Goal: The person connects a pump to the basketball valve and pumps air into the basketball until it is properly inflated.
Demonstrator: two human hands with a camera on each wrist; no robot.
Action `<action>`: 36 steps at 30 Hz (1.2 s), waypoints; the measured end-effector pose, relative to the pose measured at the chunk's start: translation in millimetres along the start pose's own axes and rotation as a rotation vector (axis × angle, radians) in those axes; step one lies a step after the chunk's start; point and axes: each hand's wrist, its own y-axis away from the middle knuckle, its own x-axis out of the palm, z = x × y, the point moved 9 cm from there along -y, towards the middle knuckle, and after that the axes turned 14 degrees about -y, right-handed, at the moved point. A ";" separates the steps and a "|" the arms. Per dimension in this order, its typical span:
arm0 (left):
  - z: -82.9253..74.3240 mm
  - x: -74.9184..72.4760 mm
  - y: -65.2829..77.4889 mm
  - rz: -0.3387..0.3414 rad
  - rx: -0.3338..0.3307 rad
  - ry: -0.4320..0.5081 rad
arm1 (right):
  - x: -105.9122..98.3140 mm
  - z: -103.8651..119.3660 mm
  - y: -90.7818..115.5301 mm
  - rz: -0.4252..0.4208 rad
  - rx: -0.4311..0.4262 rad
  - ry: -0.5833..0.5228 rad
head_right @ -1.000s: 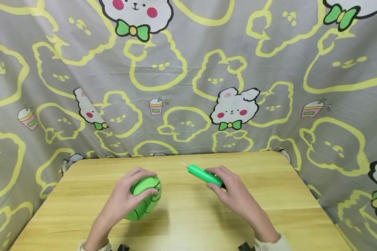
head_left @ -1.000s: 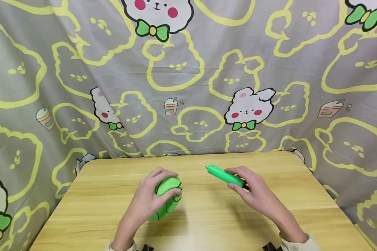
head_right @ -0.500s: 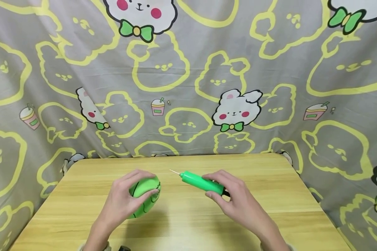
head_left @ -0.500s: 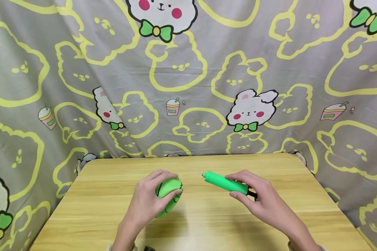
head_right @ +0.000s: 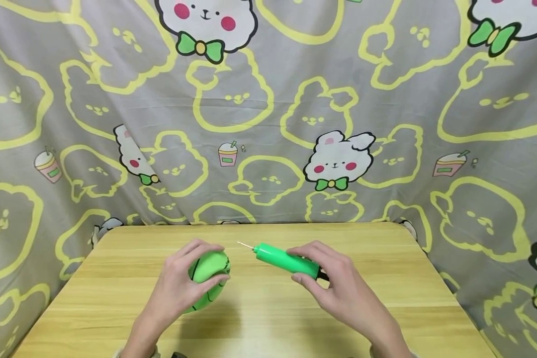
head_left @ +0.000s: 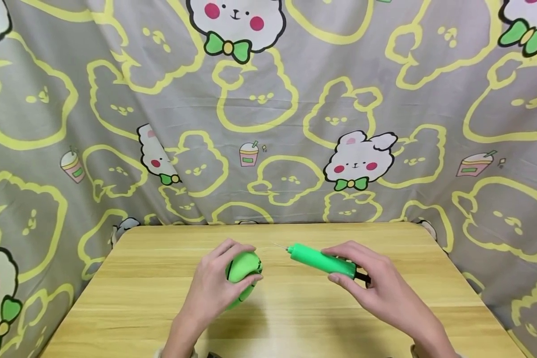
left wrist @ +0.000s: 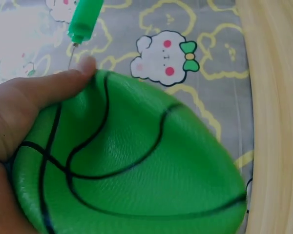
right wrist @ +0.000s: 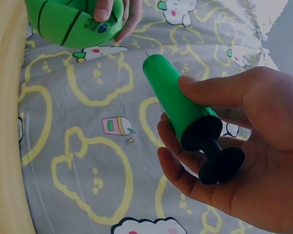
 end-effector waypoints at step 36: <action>-12.7 -11.1 -3.8 -0.125 0.082 -0.095 | 10.9 31.3 0.9 -0.114 -0.221 0.129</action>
